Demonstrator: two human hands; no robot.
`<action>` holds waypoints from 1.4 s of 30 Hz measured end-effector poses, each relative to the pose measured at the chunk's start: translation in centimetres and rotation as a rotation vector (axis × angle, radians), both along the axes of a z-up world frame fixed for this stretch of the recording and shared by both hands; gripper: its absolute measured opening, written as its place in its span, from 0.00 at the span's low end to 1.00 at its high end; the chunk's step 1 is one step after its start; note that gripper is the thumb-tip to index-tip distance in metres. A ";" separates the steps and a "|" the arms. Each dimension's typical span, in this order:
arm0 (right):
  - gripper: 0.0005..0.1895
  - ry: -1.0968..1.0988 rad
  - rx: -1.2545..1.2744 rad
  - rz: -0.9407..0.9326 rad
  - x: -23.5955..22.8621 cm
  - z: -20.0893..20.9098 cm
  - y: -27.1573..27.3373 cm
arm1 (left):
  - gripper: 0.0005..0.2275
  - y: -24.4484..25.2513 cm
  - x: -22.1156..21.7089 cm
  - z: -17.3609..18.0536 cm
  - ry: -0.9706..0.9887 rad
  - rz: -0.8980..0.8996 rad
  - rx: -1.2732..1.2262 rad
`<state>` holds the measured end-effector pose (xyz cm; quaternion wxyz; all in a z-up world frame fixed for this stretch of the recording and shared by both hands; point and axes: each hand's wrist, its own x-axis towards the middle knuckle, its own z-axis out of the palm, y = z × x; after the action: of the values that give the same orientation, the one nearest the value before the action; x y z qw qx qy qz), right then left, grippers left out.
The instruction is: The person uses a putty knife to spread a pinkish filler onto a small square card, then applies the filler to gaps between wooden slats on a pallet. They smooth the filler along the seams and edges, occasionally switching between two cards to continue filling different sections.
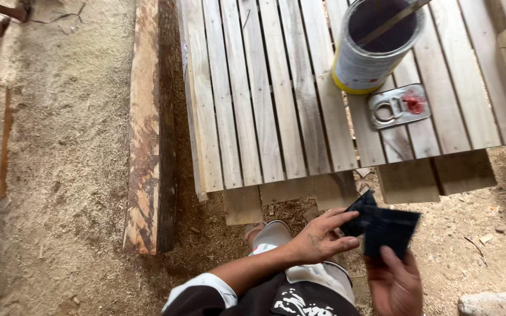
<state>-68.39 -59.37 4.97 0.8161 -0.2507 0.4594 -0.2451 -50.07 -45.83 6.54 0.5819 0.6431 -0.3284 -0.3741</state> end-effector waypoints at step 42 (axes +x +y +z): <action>0.09 0.114 -0.191 1.175 16.0 7.6 -22.9 | 0.20 -9.6 2.8 1.5 0.860 0.616 -0.489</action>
<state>-52.36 -82.30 12.59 0.7628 -0.5480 0.2627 0.2210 -47.30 -55.45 8.04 0.8765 0.3465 0.0628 -0.3283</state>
